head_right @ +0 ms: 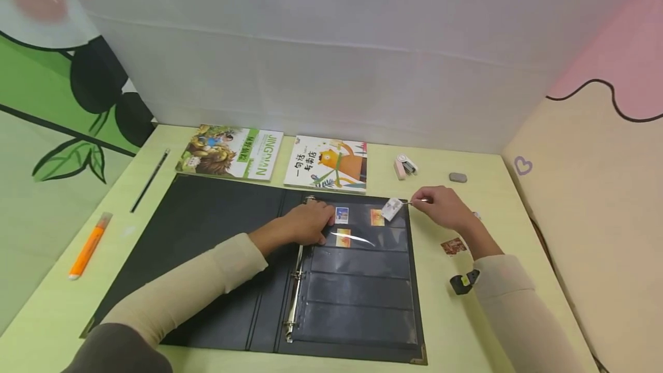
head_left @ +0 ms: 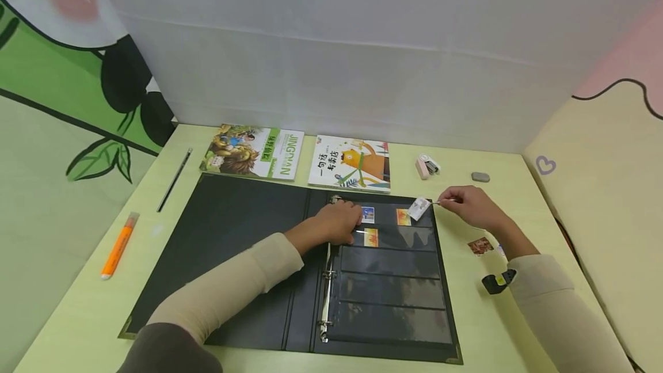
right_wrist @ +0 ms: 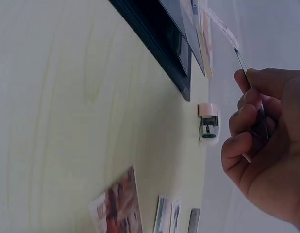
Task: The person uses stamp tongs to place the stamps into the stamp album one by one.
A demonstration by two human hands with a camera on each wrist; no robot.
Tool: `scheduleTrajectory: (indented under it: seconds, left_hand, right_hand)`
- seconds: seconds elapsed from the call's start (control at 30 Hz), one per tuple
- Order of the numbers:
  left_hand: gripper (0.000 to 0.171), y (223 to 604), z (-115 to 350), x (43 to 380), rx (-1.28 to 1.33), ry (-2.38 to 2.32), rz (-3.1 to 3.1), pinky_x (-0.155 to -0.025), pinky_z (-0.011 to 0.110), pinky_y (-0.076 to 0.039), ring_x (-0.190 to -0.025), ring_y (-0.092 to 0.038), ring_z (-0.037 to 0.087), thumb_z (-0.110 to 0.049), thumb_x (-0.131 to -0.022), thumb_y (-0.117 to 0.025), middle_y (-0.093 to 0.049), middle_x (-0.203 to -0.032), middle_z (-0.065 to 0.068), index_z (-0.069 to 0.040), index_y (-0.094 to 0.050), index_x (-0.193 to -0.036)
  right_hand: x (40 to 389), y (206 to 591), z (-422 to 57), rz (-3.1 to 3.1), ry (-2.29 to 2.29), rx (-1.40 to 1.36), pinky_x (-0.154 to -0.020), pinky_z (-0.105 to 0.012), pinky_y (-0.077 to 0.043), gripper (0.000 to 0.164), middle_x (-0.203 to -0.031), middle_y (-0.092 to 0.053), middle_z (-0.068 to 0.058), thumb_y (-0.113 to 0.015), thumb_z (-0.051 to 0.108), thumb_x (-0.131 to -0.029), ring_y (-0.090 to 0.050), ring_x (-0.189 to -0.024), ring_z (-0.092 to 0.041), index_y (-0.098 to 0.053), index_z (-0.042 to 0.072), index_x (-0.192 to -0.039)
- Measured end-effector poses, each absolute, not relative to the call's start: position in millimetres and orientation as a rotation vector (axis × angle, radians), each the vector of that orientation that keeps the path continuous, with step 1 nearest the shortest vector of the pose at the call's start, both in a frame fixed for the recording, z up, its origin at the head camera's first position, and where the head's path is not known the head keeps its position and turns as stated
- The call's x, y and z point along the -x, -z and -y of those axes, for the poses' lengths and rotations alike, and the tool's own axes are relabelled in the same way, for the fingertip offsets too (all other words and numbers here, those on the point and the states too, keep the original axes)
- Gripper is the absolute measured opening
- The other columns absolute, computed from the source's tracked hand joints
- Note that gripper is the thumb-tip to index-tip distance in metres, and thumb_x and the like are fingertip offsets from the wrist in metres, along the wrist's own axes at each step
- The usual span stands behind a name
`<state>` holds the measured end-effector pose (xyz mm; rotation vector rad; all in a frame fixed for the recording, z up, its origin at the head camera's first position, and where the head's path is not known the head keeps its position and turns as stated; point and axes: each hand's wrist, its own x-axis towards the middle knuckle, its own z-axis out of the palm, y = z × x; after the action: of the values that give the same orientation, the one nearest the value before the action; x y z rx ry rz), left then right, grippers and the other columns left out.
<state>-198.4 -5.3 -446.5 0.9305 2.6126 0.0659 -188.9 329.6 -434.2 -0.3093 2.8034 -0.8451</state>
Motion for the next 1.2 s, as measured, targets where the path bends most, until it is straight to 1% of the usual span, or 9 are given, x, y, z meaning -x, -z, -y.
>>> scheduleTrajectory:
  seconds: [0.07,0.13,0.3,0.43,0.53,0.8,1.03,1.2]
  left_hand:
    - [0.033,447,5,198,-0.929,-0.069,-2.614,-0.077,0.034,-0.046,-0.094,-0.051,0.017,-0.035,-0.082,-0.075,-0.057,-0.104,-0.001,-0.021,-0.052,-0.101]
    - [0.034,447,5,198,-0.926,-0.069,-2.617,-0.077,0.034,-0.046,-0.094,-0.051,0.017,-0.035,-0.081,-0.076,-0.057,-0.104,-0.001,-0.021,-0.052,-0.101]
    - [0.034,446,4,198,-0.917,-0.067,-2.610,-0.078,0.034,-0.046,-0.095,-0.052,0.017,-0.035,-0.081,-0.076,-0.057,-0.106,-0.001,-0.021,-0.053,-0.102]
    - [0.034,445,3,198,-0.918,-0.063,-2.606,-0.079,0.034,-0.047,-0.095,-0.052,0.017,-0.035,-0.082,-0.075,-0.057,-0.107,-0.001,-0.021,-0.053,-0.103]
    - [0.035,445,3,198,-0.920,-0.055,-2.608,-0.079,0.034,-0.047,-0.096,-0.052,0.017,-0.035,-0.082,-0.075,-0.058,-0.107,-0.001,-0.021,-0.053,-0.104]
    - [0.035,444,4,197,-0.917,-0.050,-2.609,-0.078,0.034,-0.046,-0.096,-0.052,0.017,-0.036,-0.081,-0.076,-0.057,-0.107,-0.001,-0.020,-0.052,-0.103]
    - [0.035,446,3,199,-0.913,-0.055,-2.609,-0.077,0.034,-0.045,-0.094,-0.051,0.016,-0.036,-0.081,-0.076,-0.056,-0.105,-0.002,-0.021,-0.052,-0.101]
    - [0.035,446,4,199,-0.913,-0.058,-2.611,-0.079,0.034,-0.047,-0.097,-0.052,0.017,-0.036,-0.081,-0.076,-0.057,-0.106,-0.002,-0.021,-0.052,-0.101]
  right_hand:
    - [194,438,-320,-2.793,0.819,0.375,-0.064,-0.029,-0.040,0.020,-0.093,-0.066,-0.009,-0.055,0.025,-0.098,-0.048,-0.075,-0.016,-0.068,0.011,-0.103]
    - [198,440,-312,-2.758,0.792,0.459,-0.063,-0.028,-0.039,0.016,-0.090,-0.067,-0.007,-0.057,0.022,-0.097,-0.047,-0.071,-0.014,-0.069,0.013,-0.100]
    - [204,442,-296,-2.626,0.727,0.663,-0.063,-0.025,-0.039,0.013,-0.085,-0.067,0.001,-0.058,0.021,-0.096,-0.047,-0.067,-0.009,-0.070,0.017,-0.095]
    - [208,441,-287,-2.591,0.623,0.802,-0.068,-0.025,-0.043,0.012,-0.087,-0.066,0.009,-0.058,0.022,-0.096,-0.051,-0.071,-0.006,-0.070,0.022,-0.094]
    - [210,440,-282,-2.585,0.566,0.867,-0.071,-0.025,-0.045,0.013,-0.088,-0.066,0.011,-0.058,0.021,-0.096,-0.053,-0.074,-0.004,-0.070,0.023,-0.094]
    - [212,439,-273,-2.547,0.555,0.867,-0.072,-0.028,-0.046,0.013,-0.088,-0.067,0.008,-0.057,0.019,-0.096,-0.054,-0.074,-0.005,-0.070,0.020,-0.094]
    - [213,442,-272,-2.513,0.541,0.864,-0.073,-0.027,-0.047,0.013,-0.091,-0.067,0.008,-0.057,0.020,-0.096,-0.055,-0.076,-0.004,-0.070,0.022,-0.094]
    - [213,441,-272,-2.546,0.541,0.860,-0.071,-0.027,-0.046,0.013,-0.089,-0.067,0.009,-0.058,0.019,-0.095,-0.054,-0.074,-0.004,-0.070,0.022,-0.094]
